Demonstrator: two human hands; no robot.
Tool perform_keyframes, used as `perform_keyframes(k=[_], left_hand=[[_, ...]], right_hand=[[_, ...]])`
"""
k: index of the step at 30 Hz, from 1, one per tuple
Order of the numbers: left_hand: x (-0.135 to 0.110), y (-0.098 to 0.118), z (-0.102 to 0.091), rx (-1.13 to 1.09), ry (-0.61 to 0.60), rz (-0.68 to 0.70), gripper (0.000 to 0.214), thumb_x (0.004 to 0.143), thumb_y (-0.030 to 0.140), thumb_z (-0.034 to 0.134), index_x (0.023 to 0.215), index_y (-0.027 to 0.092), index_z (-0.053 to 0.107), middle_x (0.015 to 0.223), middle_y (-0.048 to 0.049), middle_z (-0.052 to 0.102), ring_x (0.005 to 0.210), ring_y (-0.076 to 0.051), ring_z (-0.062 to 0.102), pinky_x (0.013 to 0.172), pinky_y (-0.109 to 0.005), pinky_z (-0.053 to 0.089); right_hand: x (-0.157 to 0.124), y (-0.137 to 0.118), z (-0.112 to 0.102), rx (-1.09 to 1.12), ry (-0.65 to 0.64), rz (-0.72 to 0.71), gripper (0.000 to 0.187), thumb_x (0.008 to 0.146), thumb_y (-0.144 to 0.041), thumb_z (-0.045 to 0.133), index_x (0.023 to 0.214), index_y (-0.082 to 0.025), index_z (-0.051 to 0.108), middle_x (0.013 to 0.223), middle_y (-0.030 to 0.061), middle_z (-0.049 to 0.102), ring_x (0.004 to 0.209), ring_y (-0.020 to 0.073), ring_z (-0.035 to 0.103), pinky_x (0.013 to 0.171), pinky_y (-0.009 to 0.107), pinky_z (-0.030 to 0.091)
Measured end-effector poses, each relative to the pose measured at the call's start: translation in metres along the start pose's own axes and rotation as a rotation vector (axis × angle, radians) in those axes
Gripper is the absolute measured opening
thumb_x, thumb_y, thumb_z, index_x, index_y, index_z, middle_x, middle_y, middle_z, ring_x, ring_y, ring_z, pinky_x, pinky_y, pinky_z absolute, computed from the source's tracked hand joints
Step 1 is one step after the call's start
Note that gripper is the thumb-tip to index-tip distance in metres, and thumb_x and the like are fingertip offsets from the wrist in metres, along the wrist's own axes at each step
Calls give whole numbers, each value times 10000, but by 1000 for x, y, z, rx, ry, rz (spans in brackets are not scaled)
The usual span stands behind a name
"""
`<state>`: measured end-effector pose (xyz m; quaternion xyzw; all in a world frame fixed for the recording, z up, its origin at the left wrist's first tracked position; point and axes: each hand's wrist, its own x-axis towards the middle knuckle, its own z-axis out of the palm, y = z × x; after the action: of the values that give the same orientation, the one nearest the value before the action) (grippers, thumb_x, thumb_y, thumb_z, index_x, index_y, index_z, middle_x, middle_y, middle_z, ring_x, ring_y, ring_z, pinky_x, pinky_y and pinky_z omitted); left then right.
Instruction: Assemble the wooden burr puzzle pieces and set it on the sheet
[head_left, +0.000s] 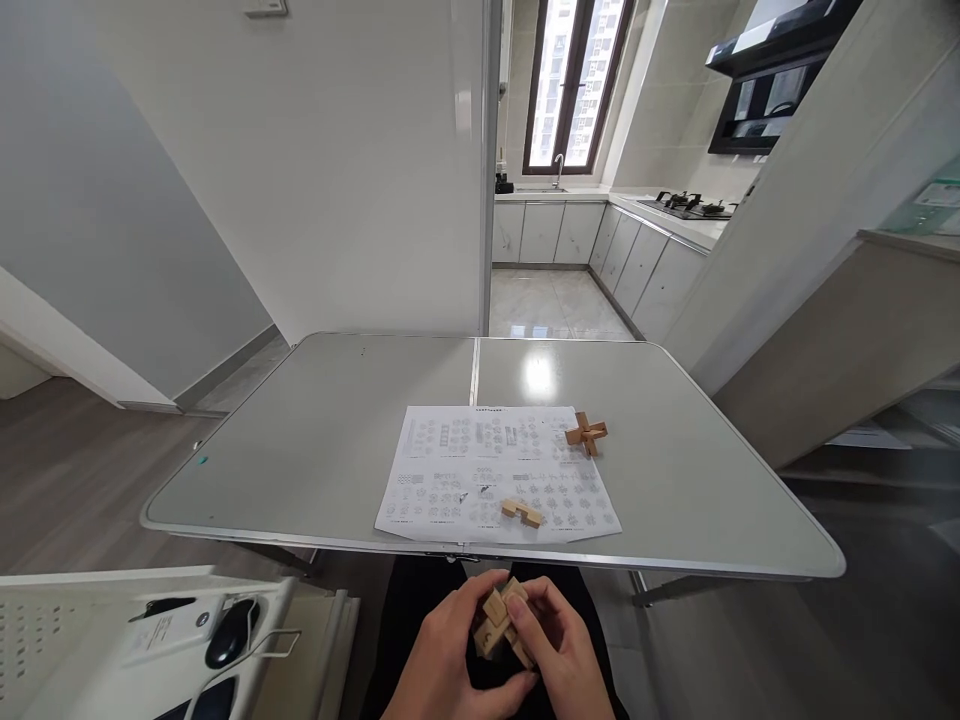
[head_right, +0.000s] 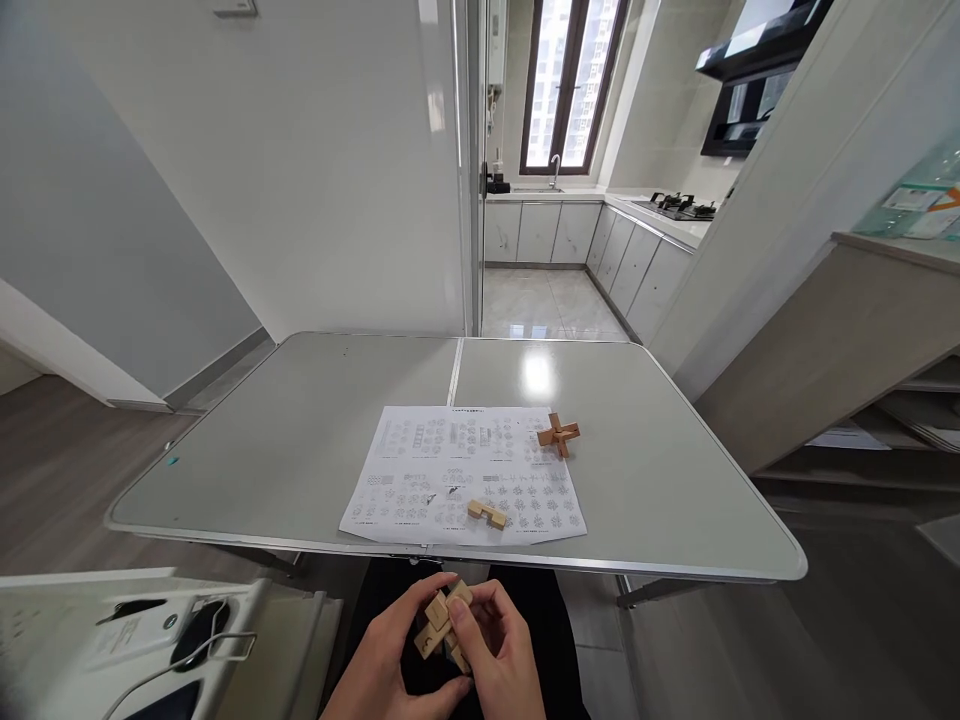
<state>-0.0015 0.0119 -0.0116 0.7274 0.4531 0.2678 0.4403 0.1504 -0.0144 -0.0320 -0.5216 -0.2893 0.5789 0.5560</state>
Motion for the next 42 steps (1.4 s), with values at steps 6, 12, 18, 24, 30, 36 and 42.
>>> perform_keyframes(k=[6, 12, 18, 24, 30, 36, 42], left_hand=[[2, 1, 4, 33, 31, 60, 531, 750, 258, 790, 1231, 273, 567, 1051, -46, 716, 893, -227, 706, 805, -307, 585], [3, 8, 0, 55, 47, 94, 587, 729, 217, 793, 1281, 278, 601, 1071, -58, 719, 898, -233, 707, 835, -317, 585], [0, 5, -5, 42, -30, 98, 727, 671, 167, 811, 1358, 273, 600, 1075, -48, 741, 926, -238, 709, 842, -302, 578], [-2, 5, -9, 63, -34, 118, 715, 640, 137, 781, 1328, 253, 626, 1028, -43, 751, 883, -228, 713, 824, -295, 576], [-6, 0, -11, 27, -34, 87, 734, 636, 138, 772, 1343, 264, 621, 1099, -45, 761, 937, -238, 731, 869, -294, 589], [-14, -18, -16, 62, 41, 39, 790, 629, 206, 799, 1388, 305, 603, 1325, -43, 719, 1175, -302, 693, 1059, -371, 534], [-16, -16, -20, 52, 164, -67, 727, 632, 233, 776, 1331, 323, 599, 1211, -26, 751, 1079, -282, 717, 1013, -382, 558]], right_hand=[[0, 2, 2, 30, 12, -11, 451, 778, -628, 794, 780, -189, 691, 724, 18, 650, 694, 181, 583, 652, 267, 488], [2, 6, 1, 38, -16, 24, 444, 778, -627, 796, 806, -198, 685, 722, 8, 632, 690, 175, 563, 650, 259, 478], [1, 5, 1, 13, -19, 10, 436, 768, -610, 813, 857, -207, 674, 731, -10, 603, 676, 161, 559, 639, 248, 481], [0, 6, 1, 10, -97, 13, 454, 768, -605, 817, 821, -200, 621, 669, -28, 576, 606, 135, 537, 575, 233, 462], [4, 10, 0, -6, -134, 23, 446, 796, -605, 797, 835, -199, 618, 705, -19, 603, 642, 143, 567, 602, 237, 470], [13, 5, -12, -172, -280, -5, 458, 930, -627, 621, 1112, -209, 663, 923, 54, 696, 810, 208, 664, 743, 309, 546], [46, 11, -25, -526, -60, -217, 399, 960, -570, 583, 1135, -217, 646, 939, 61, 715, 790, 222, 679, 742, 332, 555]])
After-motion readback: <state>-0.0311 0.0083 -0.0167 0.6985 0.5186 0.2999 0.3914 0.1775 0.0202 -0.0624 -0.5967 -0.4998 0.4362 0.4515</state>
